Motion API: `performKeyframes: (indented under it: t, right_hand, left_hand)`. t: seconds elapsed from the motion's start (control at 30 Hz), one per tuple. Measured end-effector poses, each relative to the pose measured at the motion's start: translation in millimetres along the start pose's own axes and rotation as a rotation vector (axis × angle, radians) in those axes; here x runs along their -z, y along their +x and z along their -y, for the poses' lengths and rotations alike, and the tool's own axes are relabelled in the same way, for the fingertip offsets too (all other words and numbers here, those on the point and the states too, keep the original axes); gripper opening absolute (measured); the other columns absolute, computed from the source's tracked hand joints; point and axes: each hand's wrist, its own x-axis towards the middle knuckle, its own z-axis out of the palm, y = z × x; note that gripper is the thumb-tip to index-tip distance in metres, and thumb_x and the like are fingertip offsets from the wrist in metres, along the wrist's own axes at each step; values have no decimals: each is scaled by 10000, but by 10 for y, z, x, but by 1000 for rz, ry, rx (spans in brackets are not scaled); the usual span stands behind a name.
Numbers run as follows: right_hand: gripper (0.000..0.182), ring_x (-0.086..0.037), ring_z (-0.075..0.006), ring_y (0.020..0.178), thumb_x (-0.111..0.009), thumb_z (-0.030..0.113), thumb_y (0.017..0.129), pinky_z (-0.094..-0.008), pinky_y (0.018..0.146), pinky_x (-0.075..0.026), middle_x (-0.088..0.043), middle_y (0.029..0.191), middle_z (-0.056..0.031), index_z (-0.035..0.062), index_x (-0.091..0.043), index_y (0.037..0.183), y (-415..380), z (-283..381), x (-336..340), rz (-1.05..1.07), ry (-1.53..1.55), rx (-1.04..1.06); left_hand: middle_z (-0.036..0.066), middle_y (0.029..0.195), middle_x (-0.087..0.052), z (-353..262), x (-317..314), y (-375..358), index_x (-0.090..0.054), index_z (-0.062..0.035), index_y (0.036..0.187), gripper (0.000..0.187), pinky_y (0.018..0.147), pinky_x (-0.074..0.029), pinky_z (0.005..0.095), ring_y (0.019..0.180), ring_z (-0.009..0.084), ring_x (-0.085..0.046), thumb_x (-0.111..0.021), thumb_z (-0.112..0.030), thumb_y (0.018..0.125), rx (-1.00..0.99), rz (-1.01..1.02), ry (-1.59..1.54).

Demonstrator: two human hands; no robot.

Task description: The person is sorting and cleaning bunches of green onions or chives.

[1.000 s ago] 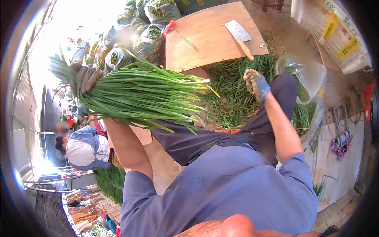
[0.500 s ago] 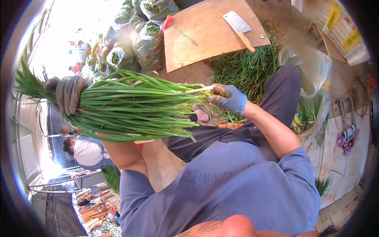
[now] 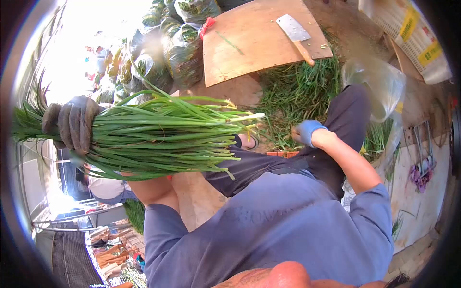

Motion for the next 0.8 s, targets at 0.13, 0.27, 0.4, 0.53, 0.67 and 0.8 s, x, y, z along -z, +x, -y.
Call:
performKeyframes:
  t: [0.13,0.27,0.4,0.53,0.67,0.8]
  right_hand:
    - [649,-473,-401,1272,-596,512,883,-484,1054,-375,-539,1347,-206,102,-498,1376,-19,180,54,-413,-2,209]
    - [727,-357,-365,1387,-671,452,866,-441,1152,-286,-370,1499,-194,118,-404,1455,115,770,594,-628,551,675]
    - [783,-307,-343,1423,-723,354,850,-429,1164,-273,-317,1537,-167,138,-338,1497,283,1023,773,-531,495,828]
    - [839,-370,-273,1394,-731,321,855,-394,1137,-318,-353,1532,-136,148,-267,1533,409,1051,766,-282,672,897]
    - [777,-502,-174,1242,-703,234,872,-342,1055,-405,-540,1383,-106,127,-288,1521,453,1140,804,34,853,857]
    - [636,-541,-144,1133,-678,208,884,-327,988,-439,-588,1288,-92,89,-400,1444,331,1142,942,131,796,686]
  left_hand:
    - [99,649,-646,-42,-119,15,-522,69,1194,313,531,-628,301,537,197,-666,-610,-49,918,33,-13,44]
    - [99,649,-646,-46,-190,16,-519,68,1198,319,533,-628,302,538,198,-666,-613,-50,916,48,-15,57]
    - [99,650,-647,-46,-248,11,-516,67,1201,325,536,-629,302,539,198,-667,-616,-51,915,53,-11,62]
    - [99,650,-647,-83,-318,8,-513,65,1204,331,538,-629,303,540,198,-668,-619,-52,914,63,-11,78]
    - [99,651,-647,-82,-351,3,-510,64,1208,337,540,-629,304,541,198,-669,-622,-54,912,82,-11,87]
    - [99,651,-648,-94,-350,-14,-507,63,1211,343,542,-630,304,542,198,-670,-625,-55,911,92,-20,92]
